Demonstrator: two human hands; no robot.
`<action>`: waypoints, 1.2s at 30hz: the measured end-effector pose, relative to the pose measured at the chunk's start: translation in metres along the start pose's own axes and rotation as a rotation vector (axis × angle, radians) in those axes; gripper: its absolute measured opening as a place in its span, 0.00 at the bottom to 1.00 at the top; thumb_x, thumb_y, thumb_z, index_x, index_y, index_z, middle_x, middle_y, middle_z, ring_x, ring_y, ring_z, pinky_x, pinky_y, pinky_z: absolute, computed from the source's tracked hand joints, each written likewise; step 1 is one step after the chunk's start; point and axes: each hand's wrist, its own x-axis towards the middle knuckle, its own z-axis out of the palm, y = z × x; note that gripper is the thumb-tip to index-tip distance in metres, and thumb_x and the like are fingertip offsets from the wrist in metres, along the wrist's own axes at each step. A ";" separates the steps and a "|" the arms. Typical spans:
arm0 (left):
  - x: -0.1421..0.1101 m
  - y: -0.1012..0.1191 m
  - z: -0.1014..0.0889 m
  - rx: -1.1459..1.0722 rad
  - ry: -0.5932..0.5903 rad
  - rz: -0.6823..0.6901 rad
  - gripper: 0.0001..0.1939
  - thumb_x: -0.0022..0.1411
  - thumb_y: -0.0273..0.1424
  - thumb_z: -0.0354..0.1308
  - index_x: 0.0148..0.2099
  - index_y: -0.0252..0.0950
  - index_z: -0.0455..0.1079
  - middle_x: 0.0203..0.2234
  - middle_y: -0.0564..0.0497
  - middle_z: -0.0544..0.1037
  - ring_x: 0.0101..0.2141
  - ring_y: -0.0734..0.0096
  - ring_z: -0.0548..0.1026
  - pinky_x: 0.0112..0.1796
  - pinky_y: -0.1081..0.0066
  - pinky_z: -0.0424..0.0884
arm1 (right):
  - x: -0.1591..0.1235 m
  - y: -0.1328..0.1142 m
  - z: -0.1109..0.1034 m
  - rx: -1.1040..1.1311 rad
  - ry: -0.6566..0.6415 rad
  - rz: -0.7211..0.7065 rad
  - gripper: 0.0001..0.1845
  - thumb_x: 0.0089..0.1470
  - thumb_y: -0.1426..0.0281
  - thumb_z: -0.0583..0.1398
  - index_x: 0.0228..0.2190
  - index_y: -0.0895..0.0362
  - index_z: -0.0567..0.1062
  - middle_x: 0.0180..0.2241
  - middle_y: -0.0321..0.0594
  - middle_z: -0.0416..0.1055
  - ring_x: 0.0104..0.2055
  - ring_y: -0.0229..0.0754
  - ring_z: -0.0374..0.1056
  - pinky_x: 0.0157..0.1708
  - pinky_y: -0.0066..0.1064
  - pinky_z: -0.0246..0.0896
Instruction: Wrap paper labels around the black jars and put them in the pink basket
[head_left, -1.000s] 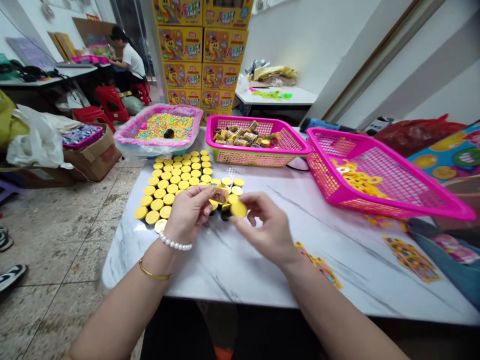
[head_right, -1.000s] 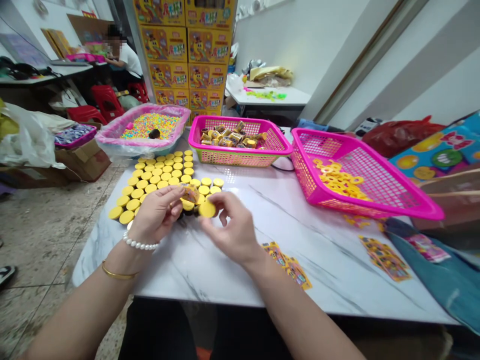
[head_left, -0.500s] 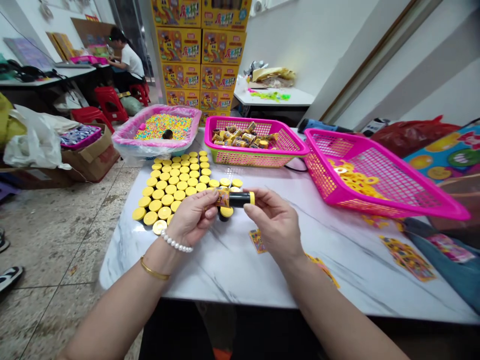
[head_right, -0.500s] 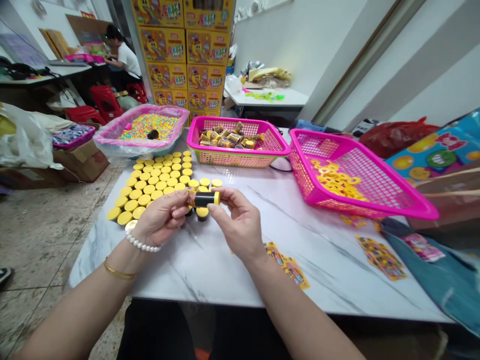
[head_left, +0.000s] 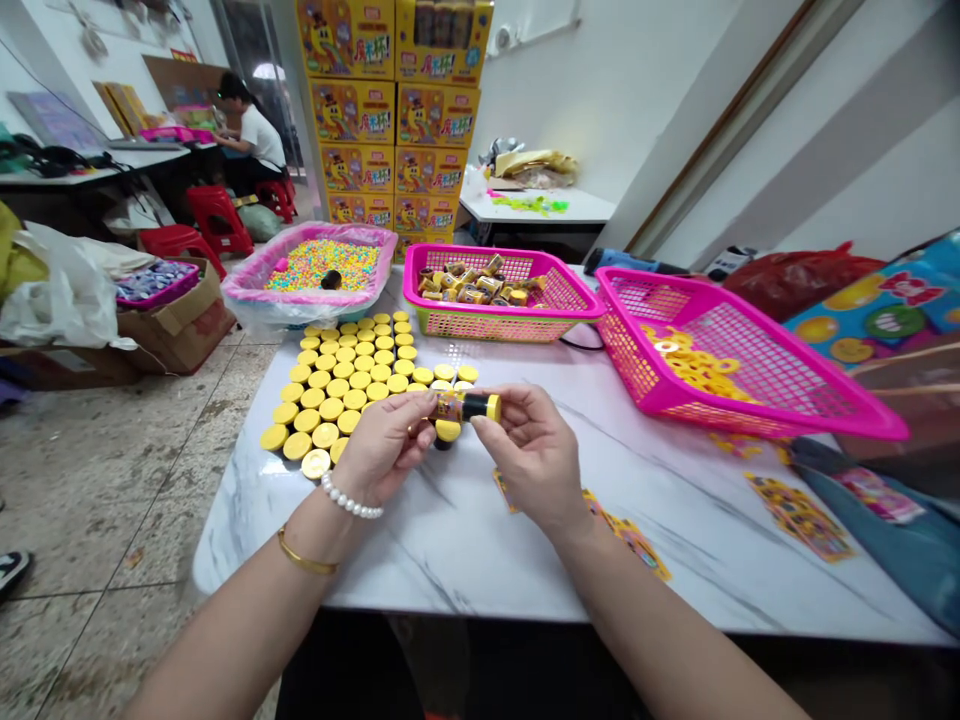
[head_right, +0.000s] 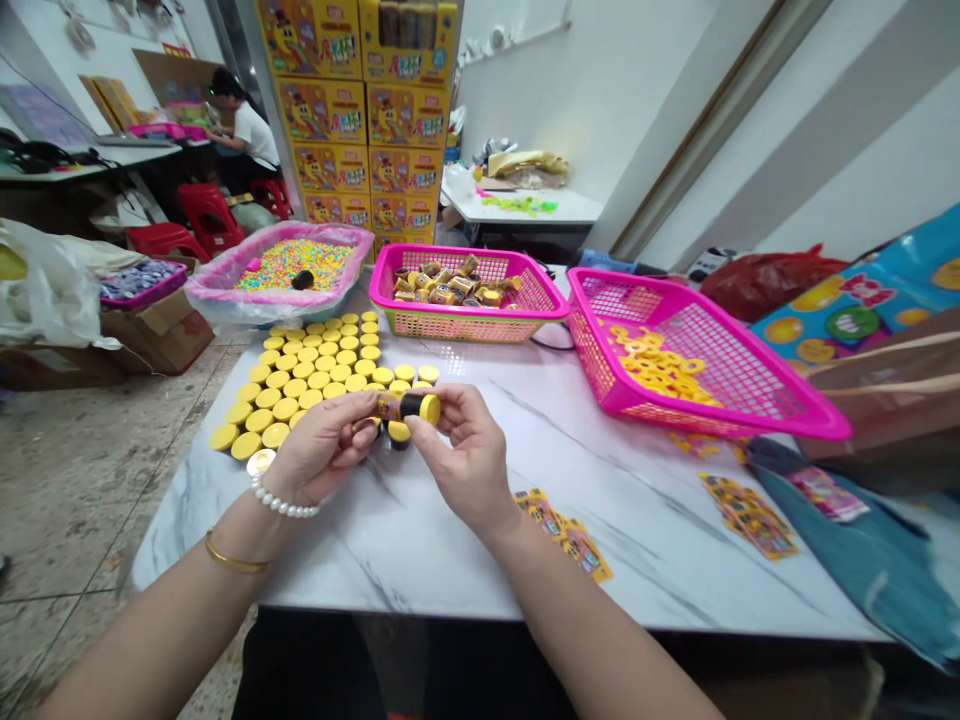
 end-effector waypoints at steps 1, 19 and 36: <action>0.000 0.000 0.000 0.013 0.013 0.014 0.20 0.44 0.37 0.74 0.34 0.28 0.75 0.17 0.57 0.67 0.16 0.86 0.59 0.13 0.83 0.42 | 0.002 0.000 -0.002 -0.011 0.022 -0.015 0.17 0.51 0.59 0.68 0.39 0.52 0.71 0.40 0.40 0.78 0.42 0.43 0.76 0.47 0.38 0.74; 0.003 0.000 -0.009 0.306 -0.184 -0.002 0.24 0.51 0.51 0.67 0.35 0.34 0.69 0.23 0.52 0.73 0.17 0.78 0.68 0.16 0.78 0.61 | 0.010 0.000 -0.014 -0.312 -0.160 -0.268 0.17 0.50 0.72 0.68 0.43 0.50 0.81 0.38 0.40 0.73 0.35 0.39 0.72 0.35 0.35 0.74; 0.000 -0.002 -0.007 0.632 -0.215 0.473 0.12 0.56 0.30 0.65 0.44 0.35 0.77 0.32 0.50 0.77 0.28 0.76 0.69 0.29 0.75 0.66 | 0.010 -0.003 -0.017 0.224 -0.148 0.457 0.18 0.39 0.59 0.75 0.28 0.58 0.81 0.25 0.38 0.80 0.26 0.38 0.76 0.31 0.29 0.77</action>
